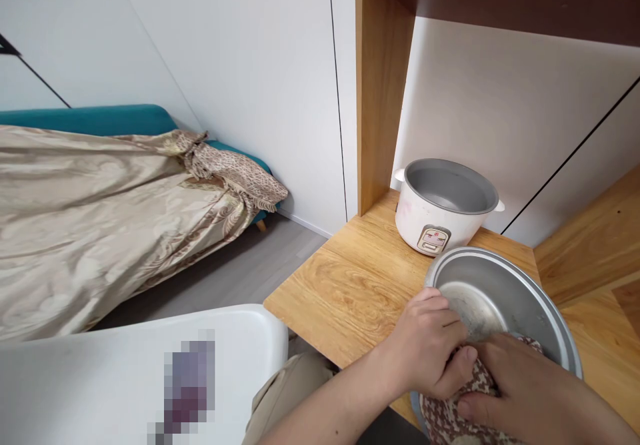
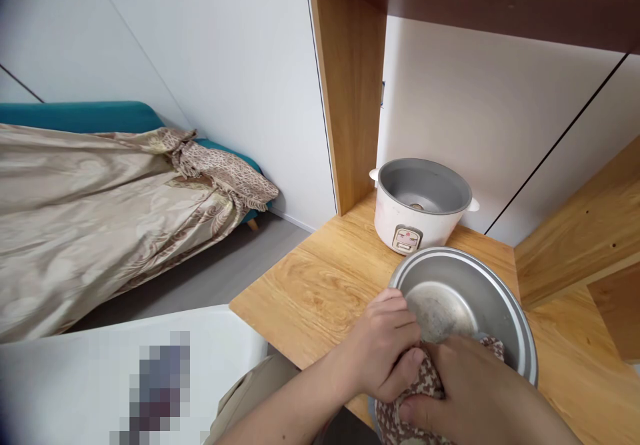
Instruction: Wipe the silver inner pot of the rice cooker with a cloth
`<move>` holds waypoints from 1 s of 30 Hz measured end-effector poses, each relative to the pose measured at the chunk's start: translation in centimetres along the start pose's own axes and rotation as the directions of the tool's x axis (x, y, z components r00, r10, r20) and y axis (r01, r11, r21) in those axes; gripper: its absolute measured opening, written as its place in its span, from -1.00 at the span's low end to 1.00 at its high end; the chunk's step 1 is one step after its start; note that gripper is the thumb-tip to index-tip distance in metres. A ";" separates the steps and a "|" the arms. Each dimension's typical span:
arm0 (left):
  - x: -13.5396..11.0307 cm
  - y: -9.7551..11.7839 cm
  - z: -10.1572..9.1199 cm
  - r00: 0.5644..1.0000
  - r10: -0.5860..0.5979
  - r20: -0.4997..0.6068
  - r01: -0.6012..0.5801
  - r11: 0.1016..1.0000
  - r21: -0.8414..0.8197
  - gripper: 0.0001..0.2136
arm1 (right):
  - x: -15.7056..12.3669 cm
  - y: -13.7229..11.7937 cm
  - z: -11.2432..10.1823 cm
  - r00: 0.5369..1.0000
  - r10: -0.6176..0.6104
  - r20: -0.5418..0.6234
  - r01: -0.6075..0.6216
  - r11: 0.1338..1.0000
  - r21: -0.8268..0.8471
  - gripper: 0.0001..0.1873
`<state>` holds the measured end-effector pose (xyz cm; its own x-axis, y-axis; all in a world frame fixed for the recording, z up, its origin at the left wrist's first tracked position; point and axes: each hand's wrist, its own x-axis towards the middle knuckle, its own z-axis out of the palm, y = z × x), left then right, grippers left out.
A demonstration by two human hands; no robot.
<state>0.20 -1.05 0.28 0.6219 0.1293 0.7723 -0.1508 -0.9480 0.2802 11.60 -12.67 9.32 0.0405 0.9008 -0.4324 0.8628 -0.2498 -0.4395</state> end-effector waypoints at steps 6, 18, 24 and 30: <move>-0.1 -0.1 0.1 1.000 -0.006 0.012 0.006 1.000 -0.007 -0.78 | 0.1 0.1 0.1 0.999 -0.045 -0.008 0.045 0.998 0.051 -0.84; -0.1 -0.1 0.2 1.000 0.004 0.001 -0.004 1.000 0.001 -0.79 | 0.4 0.5 0.7 1.000 -0.001 -0.024 0.002 1.000 0.025 -0.79; -0.1 -0.1 0.1 1.000 -0.005 -0.013 0.005 1.000 -0.018 -0.79 | 0.3 0.6 0.7 1.000 -0.004 0.012 0.004 1.000 -0.023 -0.73; -0.1 -0.1 0.2 1.000 -0.005 0.011 0.005 1.000 0.004 -0.78 | 0.4 1.2 1.0 0.999 -0.039 0.033 0.040 0.999 -0.005 -0.69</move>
<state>0.31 -1.05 0.09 0.6308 0.1307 0.7649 -0.1449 -0.9485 0.2816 12.17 -13.00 7.80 -0.0103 0.8976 -0.4407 0.8664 -0.2120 -0.4520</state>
